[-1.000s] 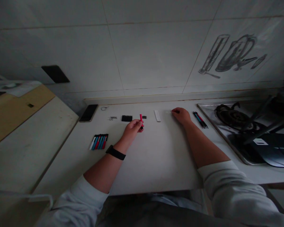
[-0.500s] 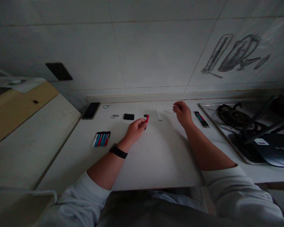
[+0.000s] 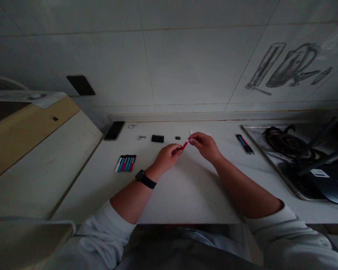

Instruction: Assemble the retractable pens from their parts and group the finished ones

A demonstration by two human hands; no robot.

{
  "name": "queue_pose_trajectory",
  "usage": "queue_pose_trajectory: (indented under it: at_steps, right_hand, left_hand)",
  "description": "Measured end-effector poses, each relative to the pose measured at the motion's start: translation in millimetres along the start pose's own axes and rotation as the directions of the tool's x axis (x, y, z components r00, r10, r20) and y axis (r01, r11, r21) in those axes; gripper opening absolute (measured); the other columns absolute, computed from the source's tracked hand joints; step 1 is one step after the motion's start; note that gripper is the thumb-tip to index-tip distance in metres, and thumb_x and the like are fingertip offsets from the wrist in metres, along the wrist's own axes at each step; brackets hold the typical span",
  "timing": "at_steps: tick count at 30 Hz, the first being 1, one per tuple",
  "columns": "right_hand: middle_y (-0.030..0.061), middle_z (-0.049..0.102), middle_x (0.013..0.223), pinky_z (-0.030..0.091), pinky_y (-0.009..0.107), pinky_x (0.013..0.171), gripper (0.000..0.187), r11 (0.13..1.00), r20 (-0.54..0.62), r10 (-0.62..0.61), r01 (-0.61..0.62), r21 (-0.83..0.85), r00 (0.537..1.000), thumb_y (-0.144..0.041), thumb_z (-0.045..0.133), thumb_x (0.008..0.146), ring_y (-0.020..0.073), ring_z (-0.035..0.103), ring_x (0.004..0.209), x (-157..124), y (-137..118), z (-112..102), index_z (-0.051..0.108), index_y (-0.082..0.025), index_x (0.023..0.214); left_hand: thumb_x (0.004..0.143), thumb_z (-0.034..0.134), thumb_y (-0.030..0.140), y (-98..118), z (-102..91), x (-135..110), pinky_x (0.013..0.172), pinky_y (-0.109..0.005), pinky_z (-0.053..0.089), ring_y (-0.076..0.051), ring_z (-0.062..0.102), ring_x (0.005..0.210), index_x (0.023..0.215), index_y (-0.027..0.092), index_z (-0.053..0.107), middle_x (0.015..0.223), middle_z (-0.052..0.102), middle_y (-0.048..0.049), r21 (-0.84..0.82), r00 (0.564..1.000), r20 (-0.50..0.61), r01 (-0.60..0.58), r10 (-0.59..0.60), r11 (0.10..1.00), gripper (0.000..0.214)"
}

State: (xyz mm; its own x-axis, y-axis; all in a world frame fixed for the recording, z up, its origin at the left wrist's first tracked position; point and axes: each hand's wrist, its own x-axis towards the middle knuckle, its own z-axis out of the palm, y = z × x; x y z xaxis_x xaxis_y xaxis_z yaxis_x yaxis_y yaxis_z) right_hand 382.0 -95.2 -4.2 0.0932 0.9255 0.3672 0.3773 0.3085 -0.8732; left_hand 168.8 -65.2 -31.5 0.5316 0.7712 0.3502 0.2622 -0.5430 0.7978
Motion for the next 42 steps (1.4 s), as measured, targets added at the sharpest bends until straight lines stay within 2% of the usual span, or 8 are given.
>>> queue_pose_trajectory:
  at_steps: [6,13,17,21,26,33,42]
  right_hand:
    - [0.0067,0.074,0.087,0.051,0.033,0.074,0.027,0.975,0.016,-0.118,0.119,-0.188,0.993,-0.049,0.067,0.092,0.0197,0.066,0.08,-3.1,-5.6,0.6,0.075,-0.023,0.09]
    - [0.0071,0.075,0.091,0.053,0.033,0.073,0.024,0.961,0.081,-0.214,0.225,-0.162,0.973,-0.045,0.066,0.095,0.0199,0.068,0.084,-4.4,-10.1,-0.5,0.078,-0.025,0.092]
    - [0.0066,0.075,0.094,0.055,0.033,0.076,0.026,0.984,0.096,-0.152,0.16,-0.081,0.984,-0.047,0.071,0.091,0.0192,0.068,0.083,-6.2,-10.5,1.2,0.078,-0.025,0.104]
    - [0.006,0.074,0.092,0.056,0.034,0.079,0.028,0.997,0.16,-0.054,0.043,0.069,0.986,-0.048,0.076,0.085,0.0191,0.069,0.084,-7.8,-10.3,6.2,0.075,-0.022,0.095]
    - [0.0037,0.073,0.089,0.056,0.034,0.082,0.032,0.956,0.209,0.023,-0.082,0.281,0.978,-0.051,0.078,0.081,0.0174,0.067,0.084,-9.1,-15.1,11.1,0.072,-0.021,0.091]
    - [0.0032,0.071,0.086,0.055,0.034,0.078,0.038,0.938,0.06,0.097,-0.111,0.329,0.994,-0.057,0.08,0.077,0.0167,0.065,0.079,-5.8,-16.2,8.9,0.071,-0.022,0.089]
    - [0.0017,0.069,0.084,0.053,0.031,0.076,0.035,0.911,0.04,0.085,-0.094,0.402,0.996,-0.053,0.081,0.078,0.0145,0.063,0.076,-5.9,-18.4,8.4,0.069,-0.021,0.088]
  left_hand:
    - [0.097,0.063,0.028,1.2,-0.8,-0.1,0.081,-0.03,0.055,-0.018,0.069,0.091,0.104,0.02,0.072,0.102,0.075,-0.0056,0.033,1.0,0.012,-0.025,0.024,0.999,0.014]
    - [0.097,0.063,0.025,-2.9,1.4,0.0,0.082,-0.031,0.057,-0.018,0.07,0.092,0.108,0.02,0.071,0.102,0.075,-0.0062,0.006,0.999,0.021,-0.035,0.035,0.999,0.015]
    - [0.096,0.065,0.025,-2.1,2.1,-0.1,0.081,-0.031,0.058,-0.017,0.071,0.088,0.108,0.02,0.071,0.1,0.076,-0.006,-0.046,0.999,-0.002,-0.035,0.035,0.998,0.014]
    - [0.096,0.065,0.025,2.7,0.0,0.1,0.085,-0.032,0.058,-0.017,0.072,0.09,0.107,0.02,0.071,0.101,0.077,-0.0056,-0.072,0.999,0.002,-0.054,0.054,0.996,0.013]
    - [0.093,0.07,0.024,6.4,-1.1,-0.4,0.089,-0.033,0.058,-0.018,0.073,0.09,0.103,0.02,0.073,0.098,0.078,-0.0046,-0.064,0.999,0.001,-0.041,0.042,0.997,0.011]
    - [0.09,0.073,0.024,9.5,-1.2,-1.0,0.09,-0.035,0.058,-0.019,0.074,0.091,0.1,0.02,0.075,0.099,0.079,-0.0053,-0.021,1.0,0.024,0.008,-0.007,1.0,0.011]
    - [0.091,0.072,0.026,9.5,-1.2,-0.4,0.084,-0.033,0.059,-0.019,0.074,0.084,0.095,0.02,0.077,0.092,0.08,-0.0046,-0.026,0.996,0.03,0.082,-0.081,0.996,0.009]
